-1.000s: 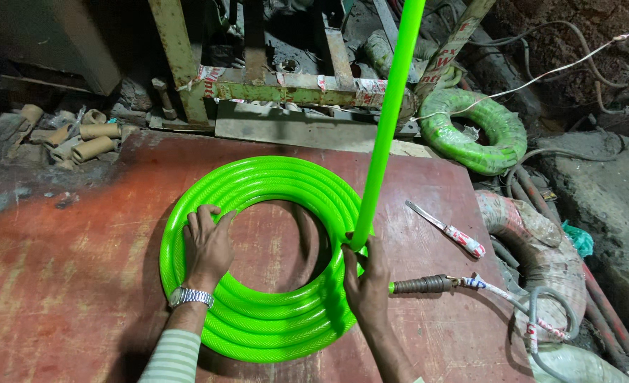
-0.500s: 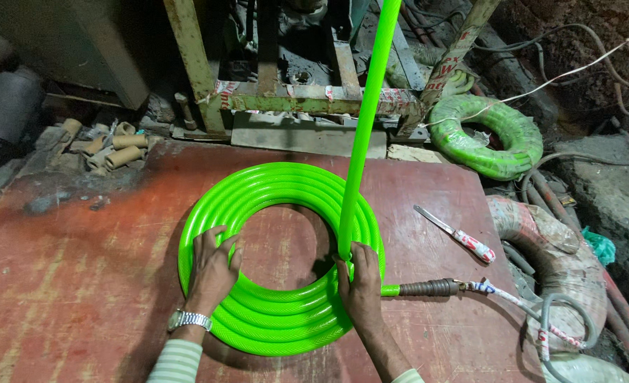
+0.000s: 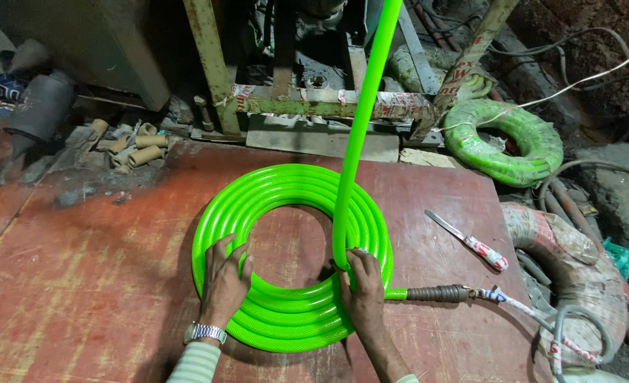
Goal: The person coils a green hose on a wooden surface by hand, using their hands to guide and stack the loops one at a time.
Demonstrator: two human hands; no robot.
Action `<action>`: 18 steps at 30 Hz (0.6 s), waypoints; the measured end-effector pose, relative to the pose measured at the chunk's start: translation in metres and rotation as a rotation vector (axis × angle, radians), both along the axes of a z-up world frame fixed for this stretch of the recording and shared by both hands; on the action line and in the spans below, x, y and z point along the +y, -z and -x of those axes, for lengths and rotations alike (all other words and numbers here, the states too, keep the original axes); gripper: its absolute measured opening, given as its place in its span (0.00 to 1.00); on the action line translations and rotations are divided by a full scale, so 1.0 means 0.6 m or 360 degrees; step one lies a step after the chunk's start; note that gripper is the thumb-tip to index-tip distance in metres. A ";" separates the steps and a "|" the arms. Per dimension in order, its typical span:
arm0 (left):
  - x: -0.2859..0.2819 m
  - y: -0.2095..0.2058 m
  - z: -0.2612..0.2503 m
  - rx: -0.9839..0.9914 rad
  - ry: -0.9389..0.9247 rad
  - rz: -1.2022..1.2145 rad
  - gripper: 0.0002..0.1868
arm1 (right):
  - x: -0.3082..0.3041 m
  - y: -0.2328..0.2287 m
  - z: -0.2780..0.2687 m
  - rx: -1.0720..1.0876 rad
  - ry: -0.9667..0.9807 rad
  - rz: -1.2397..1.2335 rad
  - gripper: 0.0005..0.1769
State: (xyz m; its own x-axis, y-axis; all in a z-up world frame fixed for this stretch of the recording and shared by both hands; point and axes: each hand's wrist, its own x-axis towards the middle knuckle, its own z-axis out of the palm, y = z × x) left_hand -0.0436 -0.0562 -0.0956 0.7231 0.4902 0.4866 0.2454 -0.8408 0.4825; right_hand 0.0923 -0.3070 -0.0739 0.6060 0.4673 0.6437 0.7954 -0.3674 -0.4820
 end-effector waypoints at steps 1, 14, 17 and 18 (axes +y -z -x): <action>-0.003 -0.008 -0.003 -0.0002 -0.0004 -0.0003 0.17 | 0.001 -0.003 0.001 -0.0002 -0.0004 -0.0003 0.17; -0.076 -0.324 -0.129 -0.0255 0.0460 0.1511 0.39 | 0.000 0.001 0.008 -0.0008 -0.0073 0.0199 0.26; -0.077 -0.324 -0.150 -0.0355 0.0581 0.1768 0.45 | -0.002 -0.002 0.010 -0.0019 -0.0090 0.0225 0.26; -0.075 -0.317 -0.157 -0.0445 0.0625 0.1857 0.45 | -0.001 -0.004 0.011 -0.0019 -0.0100 0.0231 0.26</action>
